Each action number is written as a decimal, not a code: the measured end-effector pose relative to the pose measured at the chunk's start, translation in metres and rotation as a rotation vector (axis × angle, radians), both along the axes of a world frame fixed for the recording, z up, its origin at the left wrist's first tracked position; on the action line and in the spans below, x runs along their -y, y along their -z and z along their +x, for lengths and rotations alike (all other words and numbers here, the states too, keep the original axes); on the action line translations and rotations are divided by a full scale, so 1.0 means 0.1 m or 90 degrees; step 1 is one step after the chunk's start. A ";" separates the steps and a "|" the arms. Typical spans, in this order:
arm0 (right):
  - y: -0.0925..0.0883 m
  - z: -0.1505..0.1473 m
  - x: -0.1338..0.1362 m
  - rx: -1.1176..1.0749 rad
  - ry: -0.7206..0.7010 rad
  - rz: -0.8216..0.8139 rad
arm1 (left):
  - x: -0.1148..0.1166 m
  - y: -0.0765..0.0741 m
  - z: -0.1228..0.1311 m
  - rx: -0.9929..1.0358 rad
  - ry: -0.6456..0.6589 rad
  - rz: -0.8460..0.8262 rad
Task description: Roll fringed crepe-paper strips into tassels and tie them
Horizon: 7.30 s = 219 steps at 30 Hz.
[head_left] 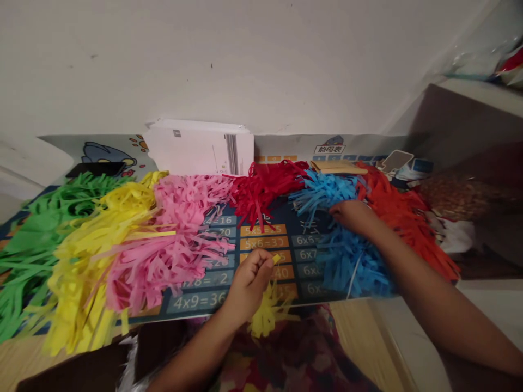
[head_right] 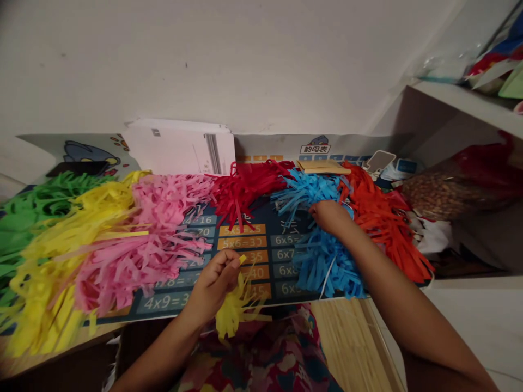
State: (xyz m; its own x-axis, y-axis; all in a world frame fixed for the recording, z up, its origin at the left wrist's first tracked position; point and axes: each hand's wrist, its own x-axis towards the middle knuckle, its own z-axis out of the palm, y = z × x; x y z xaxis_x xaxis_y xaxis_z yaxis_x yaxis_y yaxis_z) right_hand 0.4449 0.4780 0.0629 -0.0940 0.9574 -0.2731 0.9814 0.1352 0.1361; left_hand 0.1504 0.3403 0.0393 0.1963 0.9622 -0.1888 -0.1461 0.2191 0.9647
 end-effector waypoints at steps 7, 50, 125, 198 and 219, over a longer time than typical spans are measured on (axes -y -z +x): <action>0.08 -0.13 0.04 0.015 -0.019 -0.026 | -0.01 0.09 0.00 -0.027 0.056 0.024; 0.37 -1.23 1.41 -0.758 0.065 0.393 | 0.03 -0.12 0.16 0.155 0.009 -0.138; 0.25 -1.11 1.58 -0.907 0.131 0.176 | -0.07 -0.15 0.02 -0.353 0.045 0.510; 0.30 -1.04 1.53 -0.808 -0.128 0.243 | -0.09 -0.19 -0.11 -0.379 0.109 0.613; 0.27 -1.08 1.53 -0.769 -0.135 0.309 | -0.07 -0.04 -0.03 -0.360 0.017 0.664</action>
State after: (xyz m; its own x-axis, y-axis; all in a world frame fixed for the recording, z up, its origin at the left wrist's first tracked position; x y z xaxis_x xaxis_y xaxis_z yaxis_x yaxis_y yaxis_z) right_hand 0.3371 0.3249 0.0361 -0.1945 0.8700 0.4531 0.4841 0.4869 -0.7271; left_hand 0.1470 0.3477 0.0435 0.3588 0.6994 0.6181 0.3504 -0.7147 0.6053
